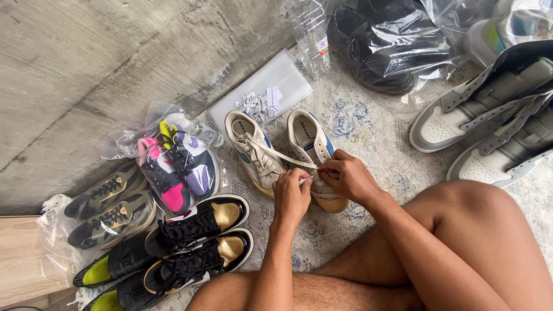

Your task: The person sits on a rug and laces a pair of beige sneakers. They thread the laces through the eyelets, pull them tight, and tie a knot.

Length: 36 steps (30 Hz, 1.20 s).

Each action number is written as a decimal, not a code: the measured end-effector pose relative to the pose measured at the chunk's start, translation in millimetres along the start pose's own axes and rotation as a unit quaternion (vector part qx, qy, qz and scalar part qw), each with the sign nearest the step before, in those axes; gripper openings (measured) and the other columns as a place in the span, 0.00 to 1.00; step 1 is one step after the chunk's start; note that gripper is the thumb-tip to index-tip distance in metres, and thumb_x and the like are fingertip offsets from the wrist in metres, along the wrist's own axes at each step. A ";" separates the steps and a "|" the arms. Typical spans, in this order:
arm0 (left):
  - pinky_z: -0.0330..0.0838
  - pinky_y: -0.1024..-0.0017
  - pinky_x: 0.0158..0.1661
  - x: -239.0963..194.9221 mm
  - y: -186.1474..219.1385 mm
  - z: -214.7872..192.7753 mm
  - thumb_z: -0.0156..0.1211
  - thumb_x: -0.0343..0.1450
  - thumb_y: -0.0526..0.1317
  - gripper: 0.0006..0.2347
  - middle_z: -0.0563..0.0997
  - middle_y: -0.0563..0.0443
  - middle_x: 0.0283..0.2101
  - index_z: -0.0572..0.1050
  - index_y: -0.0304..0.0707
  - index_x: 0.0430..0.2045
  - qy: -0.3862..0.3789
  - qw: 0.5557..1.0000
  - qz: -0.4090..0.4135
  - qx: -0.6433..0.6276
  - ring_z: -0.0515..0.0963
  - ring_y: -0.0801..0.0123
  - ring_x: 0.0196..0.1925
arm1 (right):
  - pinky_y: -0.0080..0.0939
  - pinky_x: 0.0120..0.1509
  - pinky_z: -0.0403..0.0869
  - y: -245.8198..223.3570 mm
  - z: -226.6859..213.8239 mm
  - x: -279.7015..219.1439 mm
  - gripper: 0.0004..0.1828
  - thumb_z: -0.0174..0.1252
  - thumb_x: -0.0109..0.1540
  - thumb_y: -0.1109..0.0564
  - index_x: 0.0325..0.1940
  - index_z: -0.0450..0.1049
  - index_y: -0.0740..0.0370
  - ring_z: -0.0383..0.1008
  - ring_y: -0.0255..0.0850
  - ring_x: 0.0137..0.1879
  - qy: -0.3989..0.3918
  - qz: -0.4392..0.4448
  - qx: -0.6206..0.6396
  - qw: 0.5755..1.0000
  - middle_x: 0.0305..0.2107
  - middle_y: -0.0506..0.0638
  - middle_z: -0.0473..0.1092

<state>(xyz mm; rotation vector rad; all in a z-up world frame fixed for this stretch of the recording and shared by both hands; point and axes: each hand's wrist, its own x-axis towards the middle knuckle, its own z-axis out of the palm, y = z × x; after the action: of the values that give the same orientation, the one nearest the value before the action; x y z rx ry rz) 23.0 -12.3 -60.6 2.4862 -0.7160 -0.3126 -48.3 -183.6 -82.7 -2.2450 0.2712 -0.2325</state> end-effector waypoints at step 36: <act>0.71 0.78 0.40 -19.2 23.5 -113.5 0.61 0.72 0.34 0.19 0.84 0.33 0.44 0.68 0.29 0.57 0.086 0.850 -0.166 -0.493 0.85 0.62 0.44 | 0.51 0.43 0.77 -5.0 -12.6 -7.2 0.12 0.65 0.56 0.45 0.35 0.80 0.53 0.79 0.52 0.40 -0.030 -0.050 0.048 0.997 0.30 0.53 0.73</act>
<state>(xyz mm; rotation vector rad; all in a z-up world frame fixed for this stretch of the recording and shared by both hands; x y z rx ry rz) 37.1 29.7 48.3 1.5825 0.0169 -0.4351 -57.9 -187.8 -71.4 -2.1675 0.1134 -0.2267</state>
